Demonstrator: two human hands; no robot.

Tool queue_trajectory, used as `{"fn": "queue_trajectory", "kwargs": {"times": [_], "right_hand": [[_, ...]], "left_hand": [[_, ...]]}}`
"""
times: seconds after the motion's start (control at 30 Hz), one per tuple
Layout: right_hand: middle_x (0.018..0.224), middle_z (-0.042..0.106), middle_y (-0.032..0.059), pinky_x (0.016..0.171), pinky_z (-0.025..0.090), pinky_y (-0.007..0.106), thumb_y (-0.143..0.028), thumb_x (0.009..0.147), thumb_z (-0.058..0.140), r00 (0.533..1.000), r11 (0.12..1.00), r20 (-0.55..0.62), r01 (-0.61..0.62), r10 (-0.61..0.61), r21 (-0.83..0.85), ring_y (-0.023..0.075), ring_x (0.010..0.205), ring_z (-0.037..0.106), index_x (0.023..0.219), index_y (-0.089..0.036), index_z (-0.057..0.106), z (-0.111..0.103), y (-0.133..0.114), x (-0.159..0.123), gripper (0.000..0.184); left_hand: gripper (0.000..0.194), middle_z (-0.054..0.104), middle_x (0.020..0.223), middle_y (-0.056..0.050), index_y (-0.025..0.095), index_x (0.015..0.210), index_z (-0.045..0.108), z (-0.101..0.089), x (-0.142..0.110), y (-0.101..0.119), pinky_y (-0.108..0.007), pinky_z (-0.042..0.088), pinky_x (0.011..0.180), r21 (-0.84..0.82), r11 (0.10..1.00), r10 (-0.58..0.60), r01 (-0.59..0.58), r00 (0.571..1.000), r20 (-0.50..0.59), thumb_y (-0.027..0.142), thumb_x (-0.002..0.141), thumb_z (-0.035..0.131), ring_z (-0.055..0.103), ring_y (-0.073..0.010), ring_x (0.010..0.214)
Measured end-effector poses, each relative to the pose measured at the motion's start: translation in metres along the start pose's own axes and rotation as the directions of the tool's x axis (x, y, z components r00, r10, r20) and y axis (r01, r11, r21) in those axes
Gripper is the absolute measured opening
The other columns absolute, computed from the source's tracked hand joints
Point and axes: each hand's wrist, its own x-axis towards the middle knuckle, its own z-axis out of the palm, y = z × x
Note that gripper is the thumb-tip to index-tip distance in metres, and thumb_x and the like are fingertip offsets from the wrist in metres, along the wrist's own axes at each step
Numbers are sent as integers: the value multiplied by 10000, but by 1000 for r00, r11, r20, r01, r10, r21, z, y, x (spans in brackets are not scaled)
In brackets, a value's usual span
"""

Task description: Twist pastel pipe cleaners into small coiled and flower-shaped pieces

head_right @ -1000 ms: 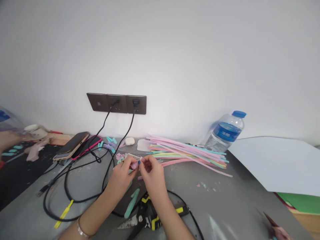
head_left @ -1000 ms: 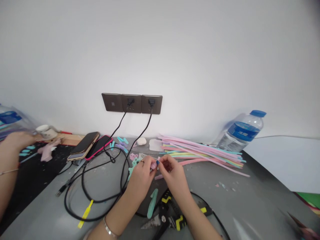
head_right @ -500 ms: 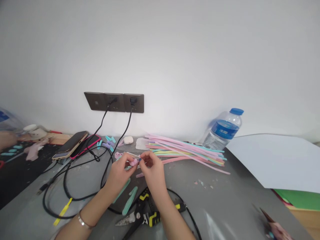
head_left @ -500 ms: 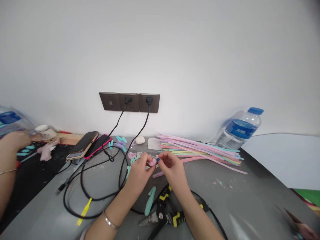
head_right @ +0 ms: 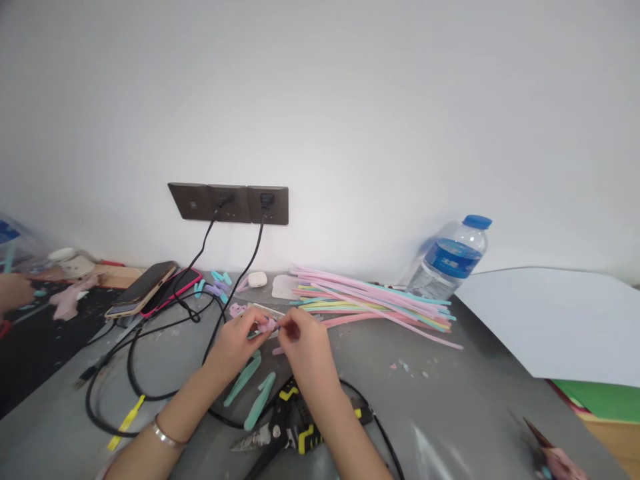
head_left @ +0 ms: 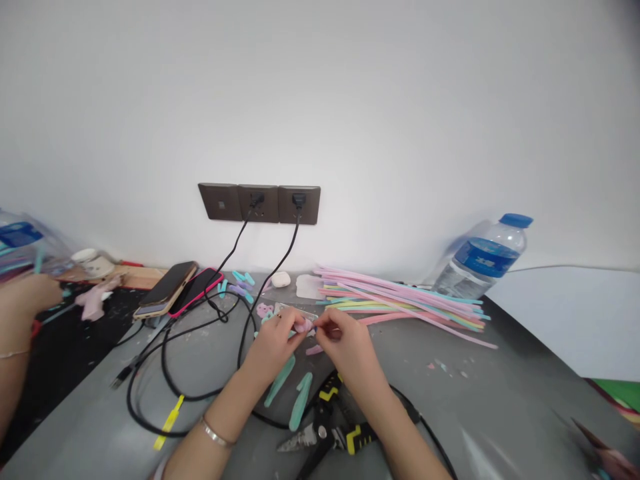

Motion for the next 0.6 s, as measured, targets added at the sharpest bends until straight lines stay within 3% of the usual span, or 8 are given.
{"fn": "queue_trajectory", "kwargs": {"times": [0.17,0.3,0.47,0.6], "right_hand": [[661,564,3,594,432,250,-49,685,482,992,987,84,105,-95,-119,162,627,555,676,-192,561,-5,-2,1,163],[711,586,13,622,446,261,-71,734,494,979,987,136,158,-155,-13,164,664,576,701,-195,605,-7,0,4,170],[712,620,5,614,473,267,-169,744,582,989,961,147,-10,-32,275,167,671,608,783,-197,602,-6,6,8,52],[699,620,6,613,470,267,-259,705,676,975,886,219,-130,32,446,159,665,597,746,-185,608,-8,10,11,109]], "left_hand": [[111,638,819,1,212,873,493,0,0,1,-238,475,672,-18,999,-38,40,997,67,111,862,540,625,-152,753],[111,634,806,0,210,849,495,-2,1,1,-240,475,666,-60,993,-96,104,987,130,106,842,534,619,-154,741],[90,588,730,22,197,788,503,-5,4,5,-212,487,626,-247,940,-198,233,967,159,131,792,565,589,-127,677],[90,574,716,30,186,766,525,-6,5,10,-193,485,592,-401,863,-250,307,950,189,164,754,612,572,-111,654]]}}
